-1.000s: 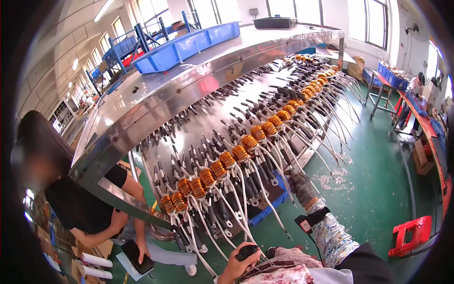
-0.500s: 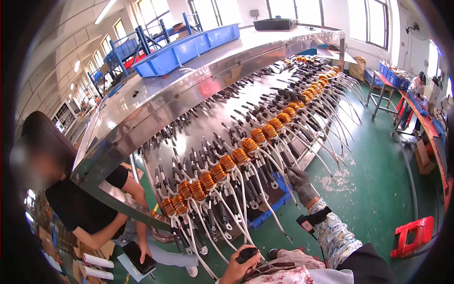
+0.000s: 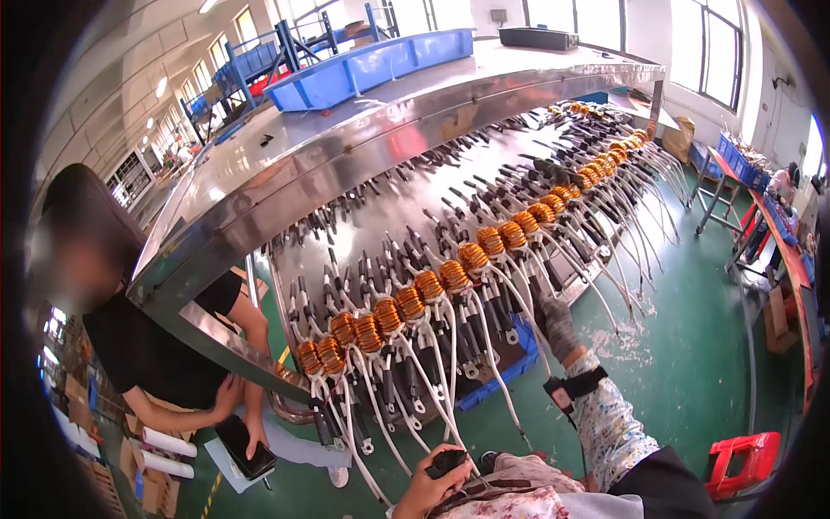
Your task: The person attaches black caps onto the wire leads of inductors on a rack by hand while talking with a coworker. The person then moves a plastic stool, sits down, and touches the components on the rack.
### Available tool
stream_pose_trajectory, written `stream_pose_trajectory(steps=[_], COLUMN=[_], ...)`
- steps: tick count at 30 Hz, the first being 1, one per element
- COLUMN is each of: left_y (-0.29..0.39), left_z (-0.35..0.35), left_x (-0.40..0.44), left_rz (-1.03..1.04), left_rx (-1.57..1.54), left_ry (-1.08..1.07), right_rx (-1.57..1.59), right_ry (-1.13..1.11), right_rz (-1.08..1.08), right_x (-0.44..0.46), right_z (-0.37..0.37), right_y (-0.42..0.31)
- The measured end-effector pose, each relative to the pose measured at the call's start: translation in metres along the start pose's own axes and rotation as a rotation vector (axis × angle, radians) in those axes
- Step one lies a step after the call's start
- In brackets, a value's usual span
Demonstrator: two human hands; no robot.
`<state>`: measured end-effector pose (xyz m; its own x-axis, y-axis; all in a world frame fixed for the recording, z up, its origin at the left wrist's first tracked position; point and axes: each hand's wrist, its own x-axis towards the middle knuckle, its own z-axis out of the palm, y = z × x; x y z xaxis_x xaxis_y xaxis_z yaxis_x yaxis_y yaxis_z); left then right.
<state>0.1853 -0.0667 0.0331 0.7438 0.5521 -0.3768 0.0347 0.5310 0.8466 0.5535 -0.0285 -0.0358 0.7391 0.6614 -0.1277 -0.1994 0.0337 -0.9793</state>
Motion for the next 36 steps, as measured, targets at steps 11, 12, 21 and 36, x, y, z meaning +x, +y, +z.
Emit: stream_pose_trajectory(steps=[11, 12, 21, 36], left_y=[0.009, 0.012, 0.017, 0.028], left_z=[0.005, 0.007, 0.019, 0.000], left_x=[-0.004, -0.003, 0.006, -0.033], left_rz=[-0.003, -0.007, 0.058, 0.036], left_rx=[-0.214, -0.199, -0.236, -0.202], left_ry=[0.019, 0.013, 0.023, -0.045], right_rx=[0.632, 0.609, 0.542, -0.413], right_ry=[-0.106, -0.089, -0.077, -0.907], right_rz=[0.269, 0.312, 0.387, -0.448], right_x=[-0.005, -0.007, -0.021, -0.215], right_z=[0.006, 0.006, 0.007, 0.082], right_y=[-0.009, -0.013, -0.035, -0.090])
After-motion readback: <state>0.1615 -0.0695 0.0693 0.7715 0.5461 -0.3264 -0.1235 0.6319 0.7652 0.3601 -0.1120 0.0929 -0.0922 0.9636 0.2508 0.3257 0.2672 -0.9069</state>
